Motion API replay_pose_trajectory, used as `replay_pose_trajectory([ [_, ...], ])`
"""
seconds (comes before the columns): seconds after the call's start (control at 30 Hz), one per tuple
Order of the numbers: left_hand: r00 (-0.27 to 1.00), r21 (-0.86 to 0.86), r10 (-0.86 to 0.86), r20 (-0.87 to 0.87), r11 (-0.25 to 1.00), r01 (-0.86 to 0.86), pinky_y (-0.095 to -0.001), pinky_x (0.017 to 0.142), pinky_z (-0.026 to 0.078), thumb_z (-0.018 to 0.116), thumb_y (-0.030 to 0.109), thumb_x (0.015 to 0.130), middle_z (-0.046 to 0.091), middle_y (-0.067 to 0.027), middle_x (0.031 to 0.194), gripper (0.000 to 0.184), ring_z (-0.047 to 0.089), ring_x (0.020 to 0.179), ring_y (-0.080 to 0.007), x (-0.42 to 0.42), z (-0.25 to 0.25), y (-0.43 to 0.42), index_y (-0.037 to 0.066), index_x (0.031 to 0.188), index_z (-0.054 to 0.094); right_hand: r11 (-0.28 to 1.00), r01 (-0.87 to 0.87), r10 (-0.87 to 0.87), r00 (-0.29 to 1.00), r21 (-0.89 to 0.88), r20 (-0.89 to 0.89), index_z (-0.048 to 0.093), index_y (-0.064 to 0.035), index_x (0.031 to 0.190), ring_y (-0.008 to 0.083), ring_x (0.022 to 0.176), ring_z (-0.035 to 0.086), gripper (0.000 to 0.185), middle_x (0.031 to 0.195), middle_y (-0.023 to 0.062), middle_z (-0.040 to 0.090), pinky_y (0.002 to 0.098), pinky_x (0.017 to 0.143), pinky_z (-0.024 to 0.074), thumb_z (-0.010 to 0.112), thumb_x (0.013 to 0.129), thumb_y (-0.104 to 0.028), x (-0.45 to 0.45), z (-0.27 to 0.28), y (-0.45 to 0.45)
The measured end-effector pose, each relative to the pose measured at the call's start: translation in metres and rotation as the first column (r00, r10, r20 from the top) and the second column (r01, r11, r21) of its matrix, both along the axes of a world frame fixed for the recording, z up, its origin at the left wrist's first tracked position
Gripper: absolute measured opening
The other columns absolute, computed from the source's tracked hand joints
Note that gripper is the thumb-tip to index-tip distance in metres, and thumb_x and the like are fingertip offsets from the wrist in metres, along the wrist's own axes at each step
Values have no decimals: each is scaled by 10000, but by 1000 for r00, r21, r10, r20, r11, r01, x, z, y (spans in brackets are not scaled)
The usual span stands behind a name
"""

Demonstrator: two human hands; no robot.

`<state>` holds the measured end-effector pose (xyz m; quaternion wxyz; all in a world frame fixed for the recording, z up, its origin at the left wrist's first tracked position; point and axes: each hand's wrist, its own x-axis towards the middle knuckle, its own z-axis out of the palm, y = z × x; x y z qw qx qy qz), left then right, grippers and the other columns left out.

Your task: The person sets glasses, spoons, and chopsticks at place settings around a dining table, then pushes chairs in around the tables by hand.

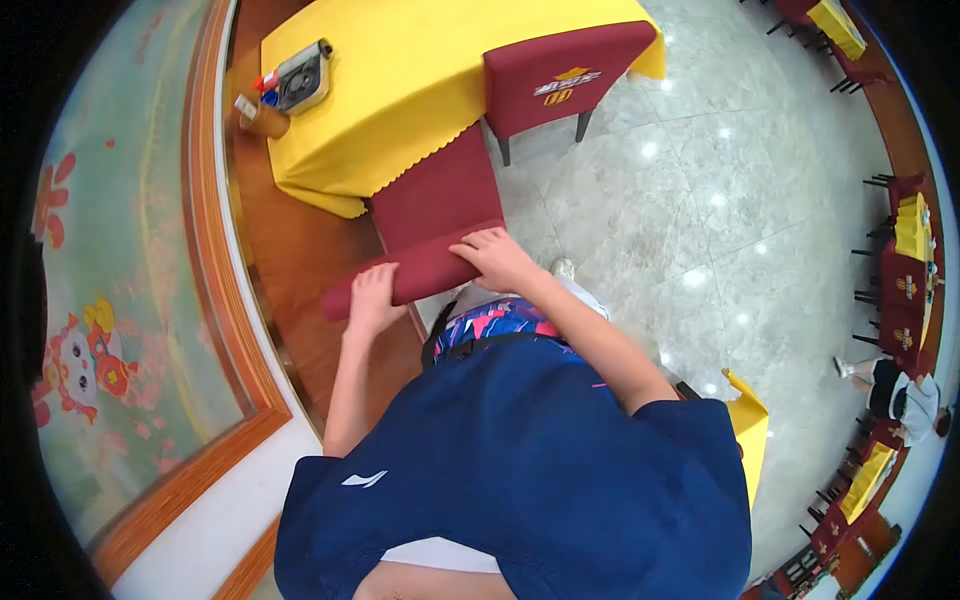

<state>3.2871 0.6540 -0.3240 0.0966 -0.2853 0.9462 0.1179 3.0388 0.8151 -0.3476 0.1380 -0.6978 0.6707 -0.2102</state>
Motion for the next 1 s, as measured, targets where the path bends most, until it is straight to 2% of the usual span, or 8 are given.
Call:
replay_pose_trajectory([
  [0.1, 984, 44, -81, -161, 995, 89, -451, 1055, 362, 771, 217, 667, 516, -132, 1336, 762, 475, 1250, -305, -79, -6, 50, 62, 1344, 457, 992, 26, -8, 990, -127, 138, 561, -124, 1252, 308, 1143, 567, 539, 1190, 101, 608, 441, 971, 439, 727, 743, -186, -46, -4, 21],
  [0.17, 981, 62, -86, -174, 993, 98, -436, 1031, 384, 769, 196, 688, 508, -139, 1340, 790, 475, 1253, -300, -119, -9, 80, 61, 1381, 415, 980, 60, -127, 921, 188, 368, 568, -108, 1234, 339, 1090, 597, 487, 1164, 144, 626, 447, 931, 477, 705, 772, -183, -75, -13, 49],
  [0.33, 971, 209, -119, -206, 964, 163, -425, 986, 423, 694, 172, 793, 589, -117, 1228, 488, 548, 1165, -296, -208, 2, 109, 84, 1253, 556, 928, 232, -322, 893, 290, 315, 612, -83, 1171, 337, 1007, 642, 367, 1084, 169, 672, 430, 883, 510, 662, 815, -157, -178, -32, 116],
  [0.5, 971, 273, -78, -226, 952, 140, -432, 928, 474, 684, 176, 799, 578, -126, 1212, 489, 552, 1149, -308, -238, -9, 108, 73, 1254, 537, 802, 413, -563, 763, 432, 317, 628, -66, 1158, 324, 923, 674, 351, 1008, 178, 691, 414, 828, 531, 664, 831, -188, -234, -62, 154],
  [0.63, 961, 318, 71, -267, 948, 18, -438, 991, 453, 694, 156, 790, 537, -163, 1276, 560, 518, 1195, -355, -265, -11, 84, 57, 1303, 492, 782, 425, -597, 721, 455, 353, 629, -61, 1166, 314, 916, 678, 359, 1004, 181, 691, 408, 826, 534, 665, 837, -201, -257, -61, 145],
  [0.83, 894, 339, 265, -360, 930, -139, -427, 1084, 378, 748, 122, 757, 379, -251, 1410, 847, 402, 1307, -409, -317, -25, 7, -13, 1451, 282, 807, 456, -585, 704, 375, 402, 508, -68, 1308, 404, 1157, 549, 523, 1249, 242, 565, 454, 961, 465, 677, 823, -163, -328, -29, 90],
  [0.9, 834, 320, 297, -464, 935, -155, -422, 1117, 332, 773, 115, 747, 344, -260, 1434, 955, 332, 1349, -408, -342, -30, -19, -34, 1484, 185, 847, 518, -528, 800, 118, 284, 374, -67, 1419, 421, 1277, 433, 701, 1367, 261, 432, 451, 1045, 402, 694, 796, -104, -357, -38, 74],
  [1.0, 807, 294, 364, -465, 923, -246, -408, 1039, 423, 791, 99, 737, 345, -256, 1433, 1004, 470, 1243, -382, -384, -17, -59, -9, 1503, 151, 783, 620, -611, 756, 40, 234, 260, -68, 1491, 423, 1334, 357, 848, 1442, 269, 334, 448, 1096, 351, 697, 765, -37, -404, -13, 37],
])
